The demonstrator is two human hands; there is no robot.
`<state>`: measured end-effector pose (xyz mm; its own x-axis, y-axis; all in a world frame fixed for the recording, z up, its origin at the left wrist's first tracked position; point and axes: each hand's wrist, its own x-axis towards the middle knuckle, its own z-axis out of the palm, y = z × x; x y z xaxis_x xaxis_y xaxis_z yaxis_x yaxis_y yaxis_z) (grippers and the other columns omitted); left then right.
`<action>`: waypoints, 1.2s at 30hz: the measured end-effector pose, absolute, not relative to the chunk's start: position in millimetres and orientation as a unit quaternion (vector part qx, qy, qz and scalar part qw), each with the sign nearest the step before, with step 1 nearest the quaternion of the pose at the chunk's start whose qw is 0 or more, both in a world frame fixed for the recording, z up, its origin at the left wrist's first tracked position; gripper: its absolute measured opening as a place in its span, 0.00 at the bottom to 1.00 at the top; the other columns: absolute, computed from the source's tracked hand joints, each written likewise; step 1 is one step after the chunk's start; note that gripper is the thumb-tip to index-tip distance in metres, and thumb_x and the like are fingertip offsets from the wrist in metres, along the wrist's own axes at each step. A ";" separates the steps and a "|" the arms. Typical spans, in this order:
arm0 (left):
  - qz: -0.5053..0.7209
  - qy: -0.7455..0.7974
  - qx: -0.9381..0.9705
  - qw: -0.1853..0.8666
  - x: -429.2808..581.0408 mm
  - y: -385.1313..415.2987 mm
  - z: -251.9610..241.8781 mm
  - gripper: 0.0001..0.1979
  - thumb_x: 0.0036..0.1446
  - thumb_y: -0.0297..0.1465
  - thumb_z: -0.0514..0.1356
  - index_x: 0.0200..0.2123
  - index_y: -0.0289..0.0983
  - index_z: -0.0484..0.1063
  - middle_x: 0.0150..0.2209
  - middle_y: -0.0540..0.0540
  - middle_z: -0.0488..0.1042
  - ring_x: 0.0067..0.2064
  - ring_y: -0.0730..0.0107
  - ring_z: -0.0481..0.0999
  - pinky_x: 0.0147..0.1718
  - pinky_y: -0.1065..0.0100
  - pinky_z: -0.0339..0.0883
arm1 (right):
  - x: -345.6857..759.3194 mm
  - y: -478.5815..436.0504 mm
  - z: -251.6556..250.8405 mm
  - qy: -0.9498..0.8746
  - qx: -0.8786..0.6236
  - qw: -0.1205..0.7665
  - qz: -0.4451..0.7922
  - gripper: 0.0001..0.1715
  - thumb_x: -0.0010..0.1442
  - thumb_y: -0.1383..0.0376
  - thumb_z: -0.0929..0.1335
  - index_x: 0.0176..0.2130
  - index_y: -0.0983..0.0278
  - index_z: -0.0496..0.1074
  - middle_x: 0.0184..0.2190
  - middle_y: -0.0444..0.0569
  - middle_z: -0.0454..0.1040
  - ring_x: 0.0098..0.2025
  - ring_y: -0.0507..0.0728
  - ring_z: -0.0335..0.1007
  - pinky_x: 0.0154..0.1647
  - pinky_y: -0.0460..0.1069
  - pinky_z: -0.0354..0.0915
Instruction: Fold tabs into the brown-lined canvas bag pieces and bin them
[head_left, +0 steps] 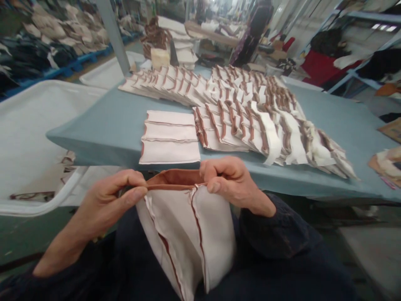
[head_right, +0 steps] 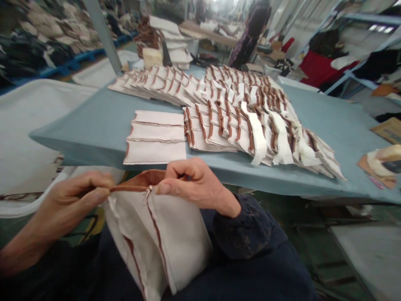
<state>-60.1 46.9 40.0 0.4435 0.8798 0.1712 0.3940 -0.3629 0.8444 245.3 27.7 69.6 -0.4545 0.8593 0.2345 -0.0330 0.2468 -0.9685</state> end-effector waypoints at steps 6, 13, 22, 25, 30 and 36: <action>0.308 0.349 0.813 0.351 -42.3 53.3 38.7 0.17 0.76 0.45 0.60 0.42 0.41 0.83 0.40 0.48 0.86 0.43 0.60 0.83 0.45 0.67 0.73 | 244.9 33.0 85.8 -0.683 -0.309 0.412 0.517 0.43 0.69 0.32 0.73 0.24 0.60 0.62 0.22 0.38 0.55 0.26 0.50 0.46 0.27 0.49 0.45; 0.319 0.300 0.801 0.408 -7.6 48.0 66.2 0.21 0.81 0.42 0.53 0.47 0.39 0.84 0.44 0.45 0.87 0.47 0.60 0.84 0.49 0.67 0.75 | 240.9 39.2 81.1 -0.711 -0.369 0.341 0.493 0.44 0.68 0.28 0.70 0.25 0.61 0.65 0.23 0.38 0.55 0.28 0.51 0.49 0.30 0.50 0.47; 0.279 0.288 0.721 0.565 -0.4 39.3 69.5 0.14 0.67 0.37 0.64 0.29 0.37 0.77 0.25 0.54 0.71 0.27 0.74 0.66 0.26 0.74 0.60 | 233.2 33.5 55.6 -0.693 -0.341 0.322 0.548 0.43 0.70 0.30 0.70 0.26 0.61 0.63 0.26 0.40 0.57 0.31 0.51 0.51 0.32 0.50 0.49; 0.274 0.308 0.689 0.595 0.4 37.6 66.8 0.14 0.63 0.38 0.66 0.27 0.37 0.74 0.24 0.55 0.69 0.27 0.75 0.64 0.25 0.75 0.59 | 229.7 34.4 47.9 -0.689 -0.347 0.317 0.551 0.43 0.70 0.30 0.70 0.26 0.60 0.62 0.26 0.39 0.55 0.30 0.51 0.48 0.31 0.50 0.46; 0.250 0.321 0.691 0.598 0.0 38.4 66.8 0.16 0.64 0.39 0.66 0.26 0.37 0.73 0.23 0.55 0.68 0.26 0.76 0.61 0.26 0.75 0.59 | 225.8 35.3 41.0 -0.675 -0.351 0.315 0.568 0.43 0.69 0.29 0.70 0.26 0.60 0.61 0.26 0.38 0.54 0.30 0.51 0.48 0.30 0.49 0.46; 0.240 0.312 0.689 0.609 -4.8 39.7 64.2 0.15 0.65 0.41 0.67 0.31 0.36 0.80 0.27 0.50 0.77 0.29 0.71 0.70 0.29 0.73 0.67 | 223.2 35.3 29.7 -0.653 -0.341 0.323 0.594 0.43 0.67 0.28 0.71 0.27 0.61 0.64 0.26 0.40 0.58 0.31 0.51 0.51 0.29 0.49 0.49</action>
